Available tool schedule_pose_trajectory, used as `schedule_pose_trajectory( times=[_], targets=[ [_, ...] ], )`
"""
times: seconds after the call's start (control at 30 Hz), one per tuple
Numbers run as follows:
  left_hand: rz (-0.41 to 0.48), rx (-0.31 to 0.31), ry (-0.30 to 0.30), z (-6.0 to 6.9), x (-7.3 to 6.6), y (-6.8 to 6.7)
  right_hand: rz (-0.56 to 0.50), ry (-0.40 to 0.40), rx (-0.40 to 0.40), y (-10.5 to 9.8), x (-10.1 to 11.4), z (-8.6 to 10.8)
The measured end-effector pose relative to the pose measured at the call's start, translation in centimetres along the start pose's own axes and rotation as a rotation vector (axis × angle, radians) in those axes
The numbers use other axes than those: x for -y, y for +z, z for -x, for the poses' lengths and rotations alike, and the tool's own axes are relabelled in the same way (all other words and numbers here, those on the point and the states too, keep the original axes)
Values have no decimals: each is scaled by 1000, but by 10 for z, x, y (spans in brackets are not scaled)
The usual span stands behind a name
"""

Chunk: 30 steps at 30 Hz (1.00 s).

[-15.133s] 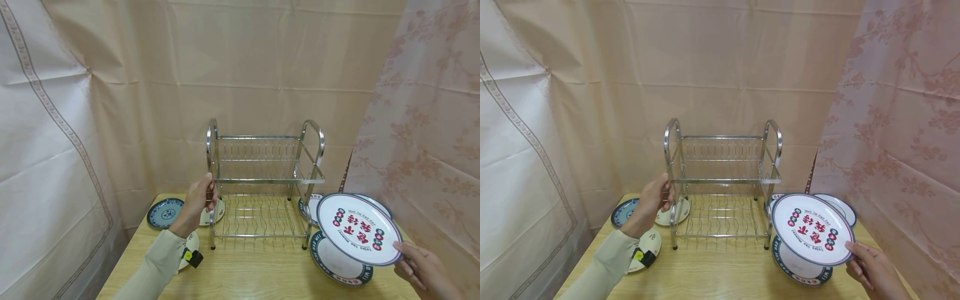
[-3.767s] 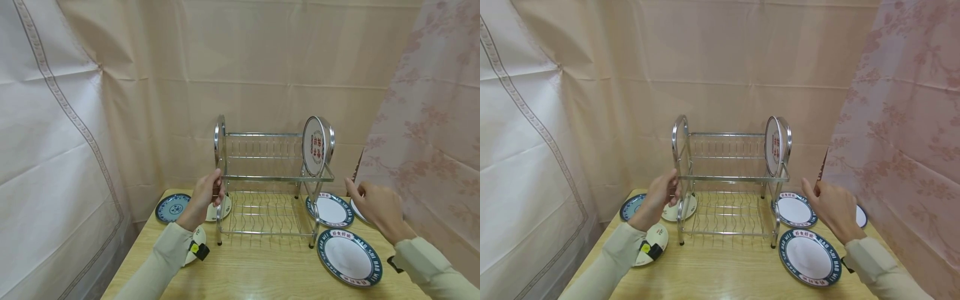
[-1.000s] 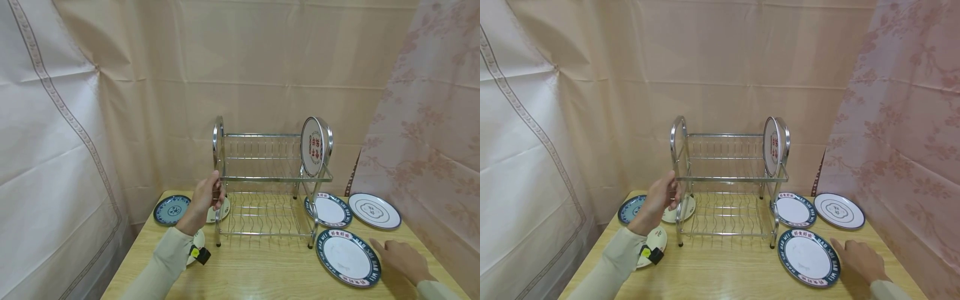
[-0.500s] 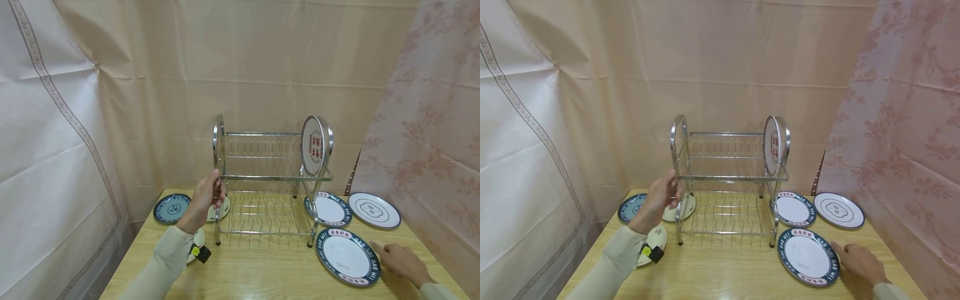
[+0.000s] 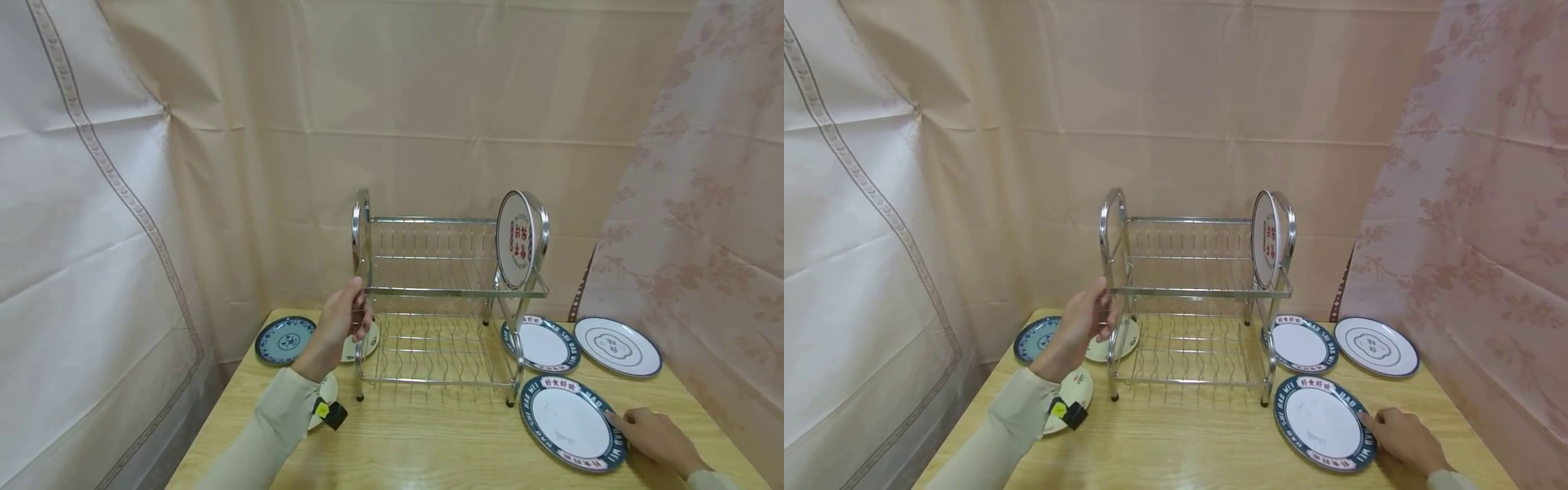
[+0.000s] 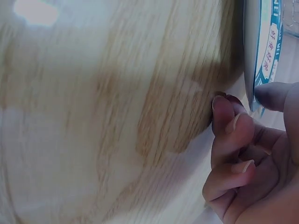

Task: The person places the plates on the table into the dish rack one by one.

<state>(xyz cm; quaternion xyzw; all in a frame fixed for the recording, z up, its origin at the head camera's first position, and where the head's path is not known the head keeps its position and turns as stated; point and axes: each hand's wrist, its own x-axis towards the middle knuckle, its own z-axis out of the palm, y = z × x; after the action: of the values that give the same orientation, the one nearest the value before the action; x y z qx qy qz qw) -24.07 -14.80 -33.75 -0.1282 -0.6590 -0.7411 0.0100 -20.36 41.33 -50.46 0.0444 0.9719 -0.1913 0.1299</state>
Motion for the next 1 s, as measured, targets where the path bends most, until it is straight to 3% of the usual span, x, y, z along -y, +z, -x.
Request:
schedule_pose_trajectory(
  times=[0.17,0.5,0.67,1.0],
  targets=[
    [-7,6,2,-1,1,0,-13,-43,-24,1,1,-1],
    [5,-4,-10,0,0,0,-167,-17,0,8,-4,-6],
    [6,-7,-11,1,1,-1,-294,10,57,11,-8,-7],
    [10,-2,5,1,2,0,-480,-114,246,4,-15,0]
  ],
)
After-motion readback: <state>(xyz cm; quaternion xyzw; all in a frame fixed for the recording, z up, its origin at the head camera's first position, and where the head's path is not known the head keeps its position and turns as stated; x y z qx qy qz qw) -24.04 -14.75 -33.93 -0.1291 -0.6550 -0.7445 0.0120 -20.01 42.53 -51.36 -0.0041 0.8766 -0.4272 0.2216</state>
